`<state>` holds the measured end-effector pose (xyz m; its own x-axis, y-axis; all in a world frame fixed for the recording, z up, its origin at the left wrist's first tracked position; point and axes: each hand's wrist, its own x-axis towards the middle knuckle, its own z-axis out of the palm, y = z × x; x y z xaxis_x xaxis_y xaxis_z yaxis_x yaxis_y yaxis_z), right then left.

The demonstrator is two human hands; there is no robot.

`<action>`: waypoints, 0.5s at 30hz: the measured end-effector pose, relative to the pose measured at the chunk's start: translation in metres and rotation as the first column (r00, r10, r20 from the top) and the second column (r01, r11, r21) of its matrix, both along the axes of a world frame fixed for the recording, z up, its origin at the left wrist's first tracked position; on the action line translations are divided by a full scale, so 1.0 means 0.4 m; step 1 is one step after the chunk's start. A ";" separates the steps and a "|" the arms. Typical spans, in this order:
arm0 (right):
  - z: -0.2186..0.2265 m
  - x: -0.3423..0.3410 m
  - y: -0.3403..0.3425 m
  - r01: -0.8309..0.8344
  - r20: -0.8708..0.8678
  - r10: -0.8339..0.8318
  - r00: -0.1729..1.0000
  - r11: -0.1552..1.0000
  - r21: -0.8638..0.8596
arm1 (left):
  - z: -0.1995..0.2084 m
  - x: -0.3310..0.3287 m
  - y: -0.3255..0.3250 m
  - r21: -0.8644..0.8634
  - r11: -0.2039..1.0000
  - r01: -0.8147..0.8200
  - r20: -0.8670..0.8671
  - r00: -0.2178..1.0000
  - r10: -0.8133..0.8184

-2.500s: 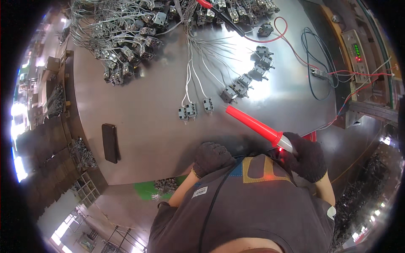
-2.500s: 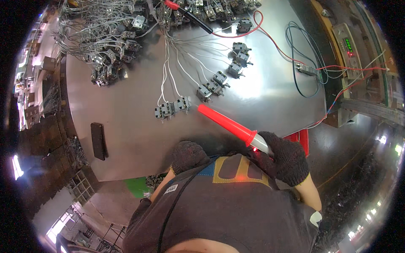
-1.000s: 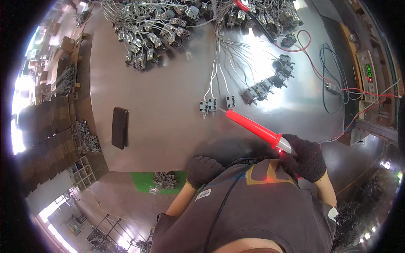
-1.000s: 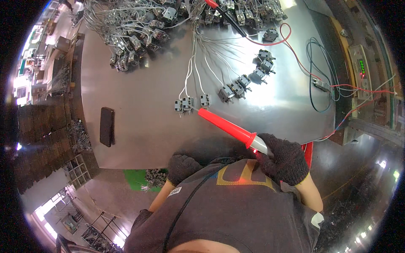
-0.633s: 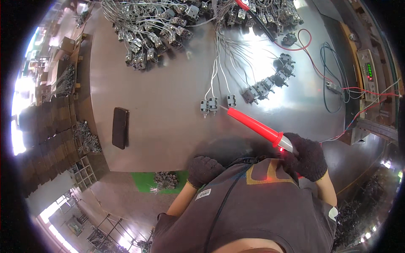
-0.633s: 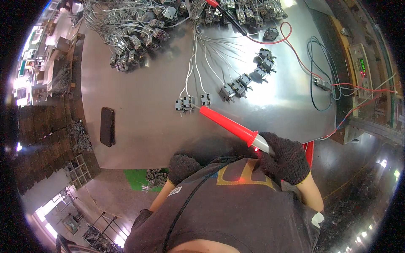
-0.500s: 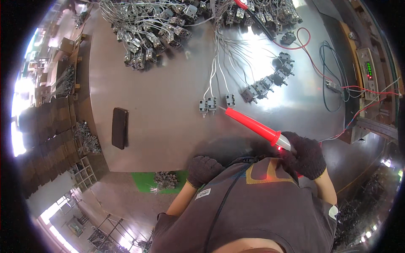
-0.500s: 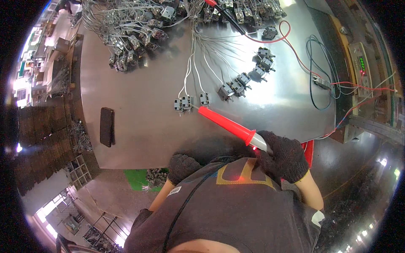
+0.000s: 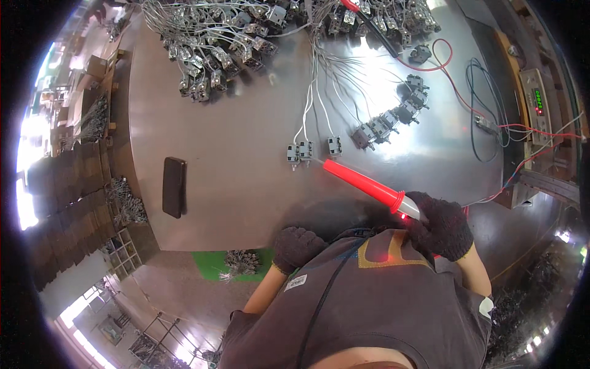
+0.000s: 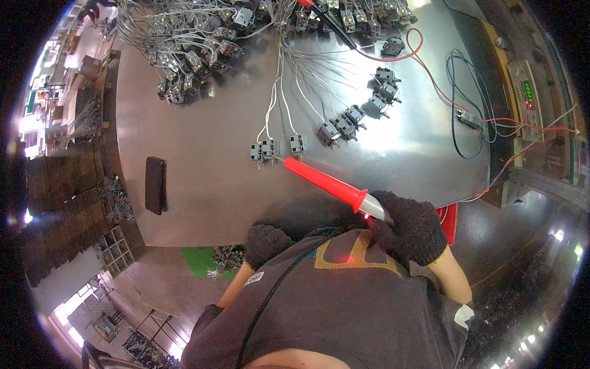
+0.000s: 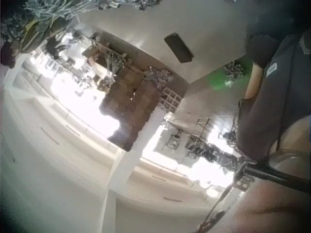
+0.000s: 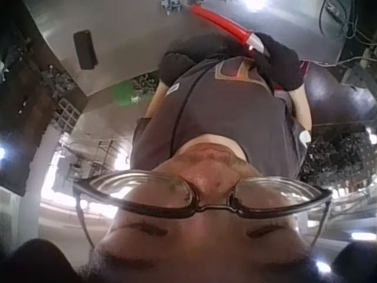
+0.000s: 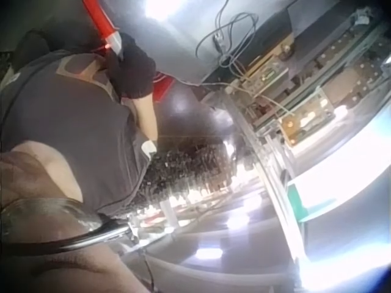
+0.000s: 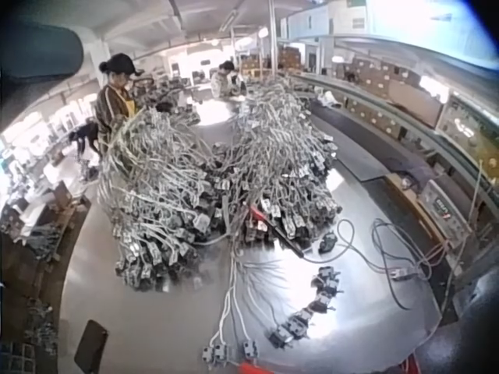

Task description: The person tests electrical components with a red probe, gathers them by their wires, and places them on a green mat. Then, the person bundles the wires of another set of components and secures them with a plastic tie.

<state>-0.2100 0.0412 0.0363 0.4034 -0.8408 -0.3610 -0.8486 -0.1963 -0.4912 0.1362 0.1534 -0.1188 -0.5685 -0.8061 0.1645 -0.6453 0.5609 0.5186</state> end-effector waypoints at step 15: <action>0.015 0.037 -0.016 0.024 -0.002 -0.024 1.000 0.996 0.088 | -0.001 0.004 0.004 0.063 0.998 0.014 0.085 0.996 -0.019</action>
